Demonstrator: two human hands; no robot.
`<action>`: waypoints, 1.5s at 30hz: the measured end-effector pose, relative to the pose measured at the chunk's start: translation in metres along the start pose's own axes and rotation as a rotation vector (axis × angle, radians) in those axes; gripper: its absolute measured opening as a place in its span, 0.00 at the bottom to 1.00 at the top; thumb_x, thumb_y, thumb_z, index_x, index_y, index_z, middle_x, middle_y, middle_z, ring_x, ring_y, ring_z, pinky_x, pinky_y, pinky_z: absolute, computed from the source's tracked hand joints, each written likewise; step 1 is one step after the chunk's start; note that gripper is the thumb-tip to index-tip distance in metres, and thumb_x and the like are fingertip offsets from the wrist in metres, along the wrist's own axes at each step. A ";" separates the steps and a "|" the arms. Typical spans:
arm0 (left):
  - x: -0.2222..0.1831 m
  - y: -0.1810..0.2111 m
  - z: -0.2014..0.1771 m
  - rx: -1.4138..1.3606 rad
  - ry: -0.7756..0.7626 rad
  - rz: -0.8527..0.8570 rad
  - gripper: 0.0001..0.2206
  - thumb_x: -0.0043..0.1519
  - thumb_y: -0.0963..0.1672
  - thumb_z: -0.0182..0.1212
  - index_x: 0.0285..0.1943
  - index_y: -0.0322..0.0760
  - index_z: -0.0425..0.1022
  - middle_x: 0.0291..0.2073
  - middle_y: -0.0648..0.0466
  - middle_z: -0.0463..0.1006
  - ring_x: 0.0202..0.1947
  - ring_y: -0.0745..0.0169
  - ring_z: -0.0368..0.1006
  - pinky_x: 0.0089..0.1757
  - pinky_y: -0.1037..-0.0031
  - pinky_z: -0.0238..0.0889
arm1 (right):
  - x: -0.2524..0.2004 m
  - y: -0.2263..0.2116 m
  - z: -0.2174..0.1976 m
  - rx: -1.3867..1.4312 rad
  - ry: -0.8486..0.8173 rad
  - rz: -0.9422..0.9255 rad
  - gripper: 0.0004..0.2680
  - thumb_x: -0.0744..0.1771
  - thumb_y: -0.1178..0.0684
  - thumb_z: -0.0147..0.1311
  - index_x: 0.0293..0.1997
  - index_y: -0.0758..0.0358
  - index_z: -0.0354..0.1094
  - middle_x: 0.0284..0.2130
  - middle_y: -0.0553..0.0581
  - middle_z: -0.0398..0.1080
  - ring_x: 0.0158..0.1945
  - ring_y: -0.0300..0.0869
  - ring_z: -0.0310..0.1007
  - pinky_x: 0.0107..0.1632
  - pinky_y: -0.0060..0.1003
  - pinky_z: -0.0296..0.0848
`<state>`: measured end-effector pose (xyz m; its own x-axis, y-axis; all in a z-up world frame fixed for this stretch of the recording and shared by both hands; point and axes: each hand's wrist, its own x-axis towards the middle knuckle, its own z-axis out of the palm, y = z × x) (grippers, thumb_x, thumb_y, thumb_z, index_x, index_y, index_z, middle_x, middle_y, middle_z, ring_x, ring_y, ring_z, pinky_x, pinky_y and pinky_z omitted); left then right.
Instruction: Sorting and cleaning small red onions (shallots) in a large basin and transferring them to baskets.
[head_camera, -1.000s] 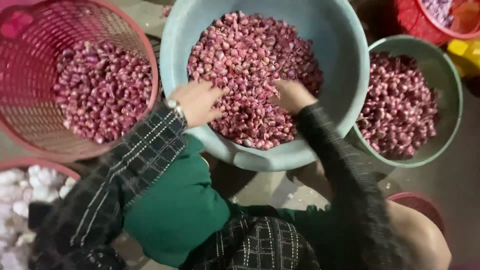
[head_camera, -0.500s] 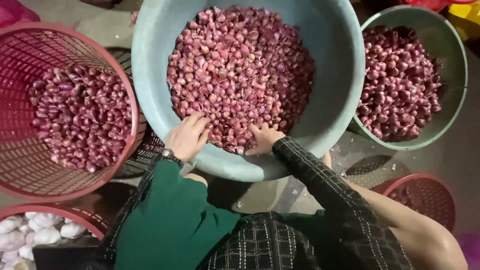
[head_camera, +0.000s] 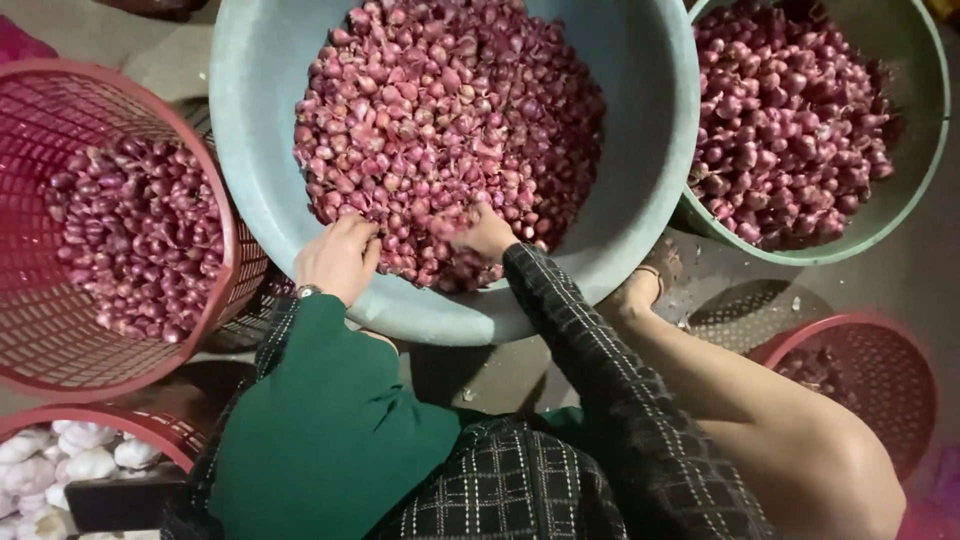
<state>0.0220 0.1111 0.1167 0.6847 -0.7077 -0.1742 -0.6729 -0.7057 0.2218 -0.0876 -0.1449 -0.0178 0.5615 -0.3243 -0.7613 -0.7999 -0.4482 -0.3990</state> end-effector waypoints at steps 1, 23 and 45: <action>0.000 0.001 -0.002 -0.004 0.000 -0.004 0.12 0.67 0.52 0.52 0.54 0.54 0.77 0.53 0.63 0.74 0.52 0.57 0.75 0.44 0.63 0.75 | -0.037 -0.021 -0.021 0.512 -0.008 -0.094 0.28 0.54 0.44 0.70 0.57 0.49 0.59 0.42 0.57 0.61 0.47 0.48 0.71 0.57 0.34 0.68; -0.002 0.006 -0.019 -0.037 -0.048 -0.059 0.12 0.66 0.52 0.53 0.50 0.51 0.76 0.43 0.59 0.76 0.50 0.56 0.75 0.45 0.62 0.73 | -0.022 -0.029 -0.072 -0.357 0.166 -0.553 0.10 0.64 0.45 0.57 0.48 0.46 0.77 0.36 0.57 0.80 0.48 0.56 0.79 0.53 0.53 0.76; -0.002 0.001 -0.016 -0.104 0.045 0.022 0.10 0.67 0.51 0.52 0.48 0.52 0.76 0.38 0.57 0.76 0.45 0.52 0.76 0.39 0.58 0.73 | -0.025 -0.040 -0.011 -0.344 -0.051 -0.540 0.12 0.63 0.50 0.53 0.48 0.64 0.65 0.46 0.71 0.71 0.51 0.69 0.76 0.50 0.60 0.75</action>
<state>0.0241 0.1123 0.1333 0.6837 -0.7189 -0.1257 -0.6567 -0.6811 0.3237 -0.0670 -0.1279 0.0230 0.8487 0.0576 -0.5257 -0.2892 -0.7816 -0.5526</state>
